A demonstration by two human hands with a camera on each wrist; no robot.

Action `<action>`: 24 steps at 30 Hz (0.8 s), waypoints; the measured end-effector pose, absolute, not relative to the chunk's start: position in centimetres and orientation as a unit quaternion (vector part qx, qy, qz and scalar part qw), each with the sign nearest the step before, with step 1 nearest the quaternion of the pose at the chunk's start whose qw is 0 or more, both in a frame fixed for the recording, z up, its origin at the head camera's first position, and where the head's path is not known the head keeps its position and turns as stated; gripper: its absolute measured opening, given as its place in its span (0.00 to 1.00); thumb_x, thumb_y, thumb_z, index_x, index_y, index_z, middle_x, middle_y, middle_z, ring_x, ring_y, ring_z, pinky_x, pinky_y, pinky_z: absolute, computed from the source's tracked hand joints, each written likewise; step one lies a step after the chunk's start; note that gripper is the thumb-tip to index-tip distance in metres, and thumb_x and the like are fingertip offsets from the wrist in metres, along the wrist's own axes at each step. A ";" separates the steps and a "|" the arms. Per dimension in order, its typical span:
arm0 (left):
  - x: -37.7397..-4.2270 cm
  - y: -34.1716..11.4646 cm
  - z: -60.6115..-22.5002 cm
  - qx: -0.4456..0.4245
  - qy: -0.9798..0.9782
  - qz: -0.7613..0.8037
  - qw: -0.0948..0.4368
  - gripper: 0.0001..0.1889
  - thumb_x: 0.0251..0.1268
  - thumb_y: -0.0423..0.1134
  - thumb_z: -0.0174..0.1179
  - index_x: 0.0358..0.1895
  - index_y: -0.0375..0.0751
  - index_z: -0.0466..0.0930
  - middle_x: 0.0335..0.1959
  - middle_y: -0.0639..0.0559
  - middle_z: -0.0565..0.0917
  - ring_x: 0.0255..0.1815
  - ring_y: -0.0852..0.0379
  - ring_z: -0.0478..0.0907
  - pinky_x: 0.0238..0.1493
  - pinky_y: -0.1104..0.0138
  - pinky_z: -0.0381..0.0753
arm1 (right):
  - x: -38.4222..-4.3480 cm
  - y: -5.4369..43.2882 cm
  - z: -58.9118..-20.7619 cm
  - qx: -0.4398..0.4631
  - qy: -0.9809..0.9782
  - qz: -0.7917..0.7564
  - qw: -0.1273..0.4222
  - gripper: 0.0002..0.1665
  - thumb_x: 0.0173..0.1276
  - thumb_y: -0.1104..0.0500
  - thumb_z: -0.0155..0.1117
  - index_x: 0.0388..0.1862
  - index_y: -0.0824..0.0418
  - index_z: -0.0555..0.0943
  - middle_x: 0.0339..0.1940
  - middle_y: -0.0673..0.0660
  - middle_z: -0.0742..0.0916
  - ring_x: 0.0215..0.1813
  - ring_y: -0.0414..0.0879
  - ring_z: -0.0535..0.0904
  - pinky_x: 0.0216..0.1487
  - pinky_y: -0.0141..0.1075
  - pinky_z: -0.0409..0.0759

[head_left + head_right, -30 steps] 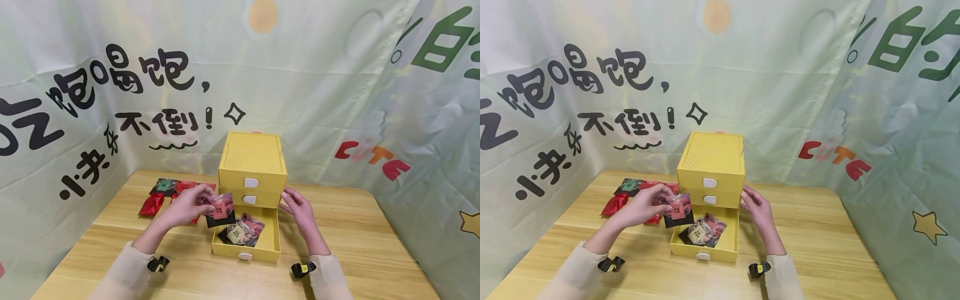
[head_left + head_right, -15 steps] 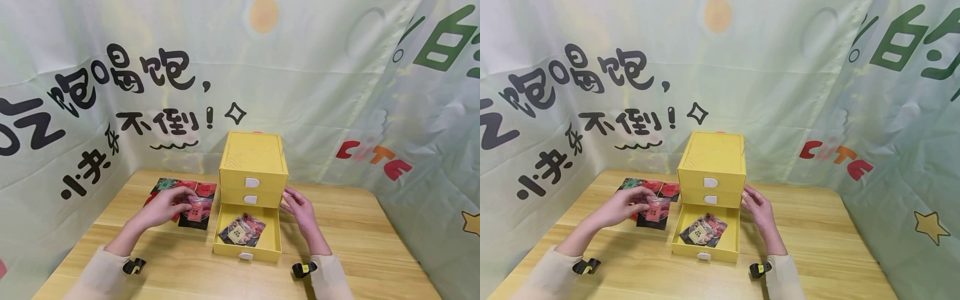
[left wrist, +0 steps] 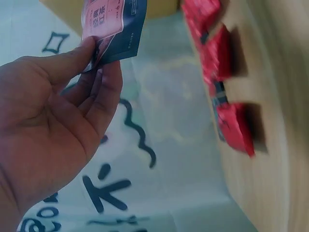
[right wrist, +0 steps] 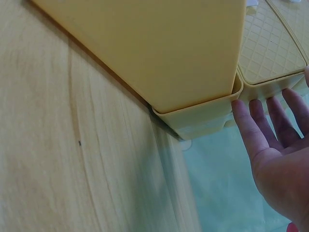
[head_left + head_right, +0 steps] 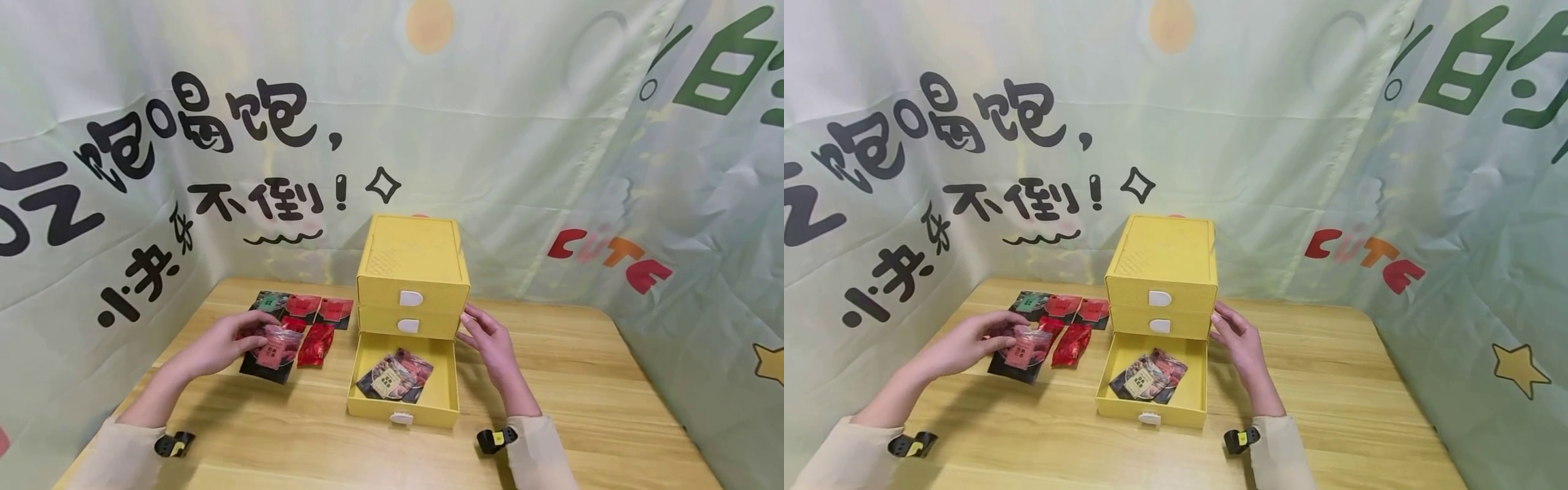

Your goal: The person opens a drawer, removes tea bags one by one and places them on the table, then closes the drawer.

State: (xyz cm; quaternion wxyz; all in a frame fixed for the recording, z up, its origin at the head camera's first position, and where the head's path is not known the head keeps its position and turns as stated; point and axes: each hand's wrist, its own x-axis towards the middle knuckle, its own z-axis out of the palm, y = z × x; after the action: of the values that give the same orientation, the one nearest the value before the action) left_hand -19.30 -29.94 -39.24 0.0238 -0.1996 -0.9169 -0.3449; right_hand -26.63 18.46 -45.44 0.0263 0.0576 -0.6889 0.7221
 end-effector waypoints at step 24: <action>-17.5 -38.2 -44.4 -0.133 -0.931 -0.340 -0.015 0.14 0.66 0.27 0.66 0.54 0.30 0.83 0.35 0.50 0.83 0.32 0.64 0.75 0.29 0.68 0.78 | -26.7 18.5 -45.6 0.058 -0.690 0.721 0.030 0.30 0.80 0.56 0.61 0.73 0.72 0.72 0.74 0.66 0.75 0.57 0.33 0.81 0.61 0.45 0.83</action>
State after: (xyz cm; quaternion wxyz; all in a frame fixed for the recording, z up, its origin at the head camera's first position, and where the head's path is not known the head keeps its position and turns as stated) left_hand -17.47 -38.17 -44.35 -0.0148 -0.1330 -0.9309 -0.3400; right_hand -26.66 18.46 -45.58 0.0301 0.0583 -0.6900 0.7208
